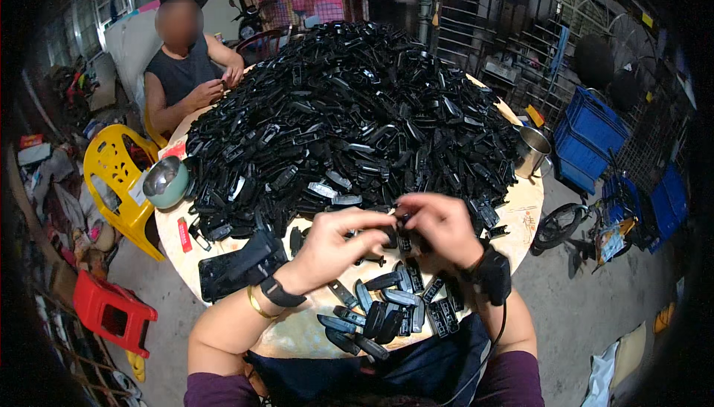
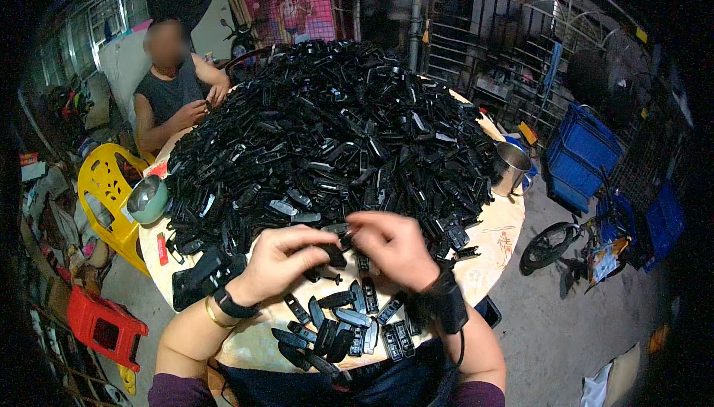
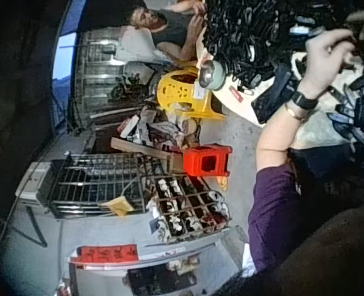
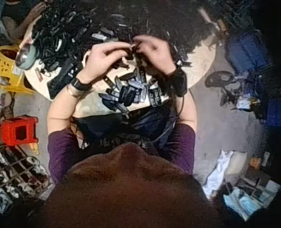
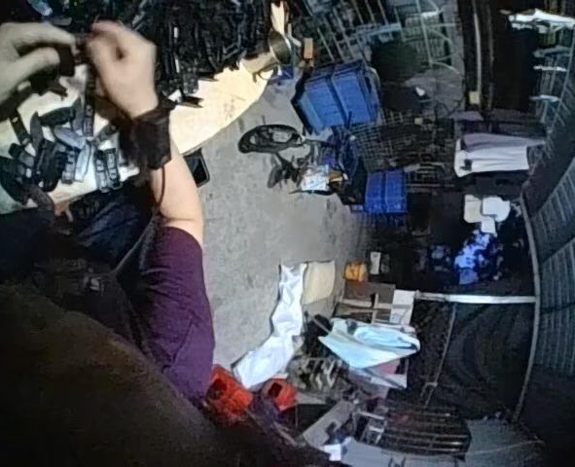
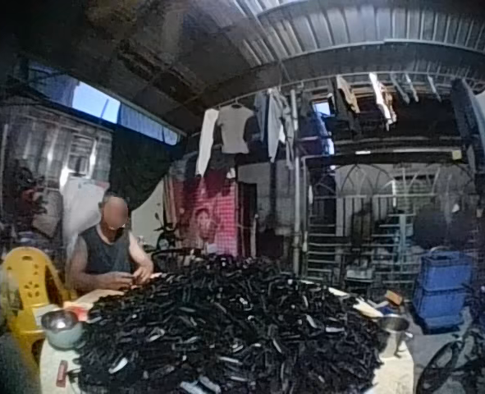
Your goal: Assembling or sorting small black plastic components at a round table.
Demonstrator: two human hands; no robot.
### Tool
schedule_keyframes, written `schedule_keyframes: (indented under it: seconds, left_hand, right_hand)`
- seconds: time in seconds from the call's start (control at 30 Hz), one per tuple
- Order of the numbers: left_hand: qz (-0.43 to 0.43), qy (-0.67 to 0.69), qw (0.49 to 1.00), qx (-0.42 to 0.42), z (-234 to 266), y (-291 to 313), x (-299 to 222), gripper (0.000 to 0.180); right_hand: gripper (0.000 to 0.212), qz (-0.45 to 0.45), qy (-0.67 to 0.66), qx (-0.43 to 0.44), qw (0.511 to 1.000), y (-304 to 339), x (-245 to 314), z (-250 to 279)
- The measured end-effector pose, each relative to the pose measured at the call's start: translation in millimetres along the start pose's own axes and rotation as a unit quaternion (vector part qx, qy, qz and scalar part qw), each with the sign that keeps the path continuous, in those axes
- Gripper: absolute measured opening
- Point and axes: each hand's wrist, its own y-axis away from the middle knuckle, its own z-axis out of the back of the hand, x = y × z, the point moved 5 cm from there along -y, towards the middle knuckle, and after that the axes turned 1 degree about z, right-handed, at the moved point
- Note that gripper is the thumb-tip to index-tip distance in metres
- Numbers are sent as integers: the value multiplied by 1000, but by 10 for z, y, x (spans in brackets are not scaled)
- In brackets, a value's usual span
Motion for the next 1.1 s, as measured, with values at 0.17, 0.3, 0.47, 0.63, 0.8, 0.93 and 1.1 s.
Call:
schedule_keyframes:
  seconds: [0.17, 0.3, 0.47, 0.63, 0.8, 0.93, 1.1]
  left_hand:
    - [-204, -183, 939, 207, -384, 173, -162, 43]
    - [-237, -161, 936, 205, -311, 132, -156, 35]
    - [-105, -359, 924, 85, 342, -55, -37, 17]
    - [-45, -424, 889, 165, 288, 55, 89, 28]
    - [-96, -485, 860, 128, 83, 44, 155, 21]
    - [-102, -396, 910, 68, 95, 0, 230, 18]
    - [105, 38, 994, 3, 105, -84, 491, 23]
  right_hand:
    - [23, 38, 310, -121, 942, -77, -100, 412]
    - [52, 47, 462, -60, 883, -55, -169, 255]
    - [39, 55, 489, -37, 870, -51, -311, 291]
    - [18, 42, 490, -13, 871, -73, -255, 239]
    - [17, 81, 472, 17, 878, -67, -91, 198]
    - [13, 105, 385, -65, 915, -79, -29, 249]
    - [29, 15, 151, -61, 986, -6, -32, 97]
